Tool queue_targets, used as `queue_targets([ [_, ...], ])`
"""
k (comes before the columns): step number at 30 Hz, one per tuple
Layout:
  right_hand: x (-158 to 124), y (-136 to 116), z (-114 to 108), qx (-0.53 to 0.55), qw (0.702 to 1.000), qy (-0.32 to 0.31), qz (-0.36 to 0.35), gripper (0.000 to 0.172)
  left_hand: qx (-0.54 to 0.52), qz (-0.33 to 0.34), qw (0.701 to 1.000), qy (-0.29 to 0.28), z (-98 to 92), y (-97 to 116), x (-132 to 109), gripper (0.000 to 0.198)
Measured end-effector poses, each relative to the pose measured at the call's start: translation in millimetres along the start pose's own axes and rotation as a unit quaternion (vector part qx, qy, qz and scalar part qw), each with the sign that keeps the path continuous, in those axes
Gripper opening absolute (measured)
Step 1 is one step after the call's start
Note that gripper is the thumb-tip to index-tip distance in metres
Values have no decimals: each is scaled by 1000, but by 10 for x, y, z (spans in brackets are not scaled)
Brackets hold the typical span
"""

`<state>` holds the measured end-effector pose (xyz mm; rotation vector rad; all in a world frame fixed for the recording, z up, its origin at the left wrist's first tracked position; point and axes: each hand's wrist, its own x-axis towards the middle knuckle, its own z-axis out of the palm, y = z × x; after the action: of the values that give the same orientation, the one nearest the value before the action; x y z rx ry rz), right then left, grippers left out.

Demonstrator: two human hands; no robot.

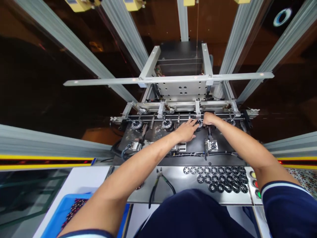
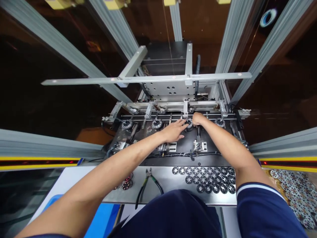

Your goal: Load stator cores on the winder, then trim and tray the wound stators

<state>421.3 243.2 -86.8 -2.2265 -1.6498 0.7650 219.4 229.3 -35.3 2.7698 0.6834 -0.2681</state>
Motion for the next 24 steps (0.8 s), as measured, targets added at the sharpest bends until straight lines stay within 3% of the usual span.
queue_targets([
  [5, 135, -61, 3, 16, 995, -52, 79, 33, 12, -5, 1000, -28, 69, -12, 23, 78],
  [10, 73, 1, -173, 47, 988, -41, 139, 38, 15, -6, 999, -39, 49, -9, 22, 79],
  [17, -250, -49, -116, 151, 978, -61, 130, 35, 15, -9, 997, -73, -6, 7, 30, 86],
  [24, -305, -102, -82, 172, 976, -61, 118, 34, 13, -23, 996, -86, -7, 16, 50, 93],
])
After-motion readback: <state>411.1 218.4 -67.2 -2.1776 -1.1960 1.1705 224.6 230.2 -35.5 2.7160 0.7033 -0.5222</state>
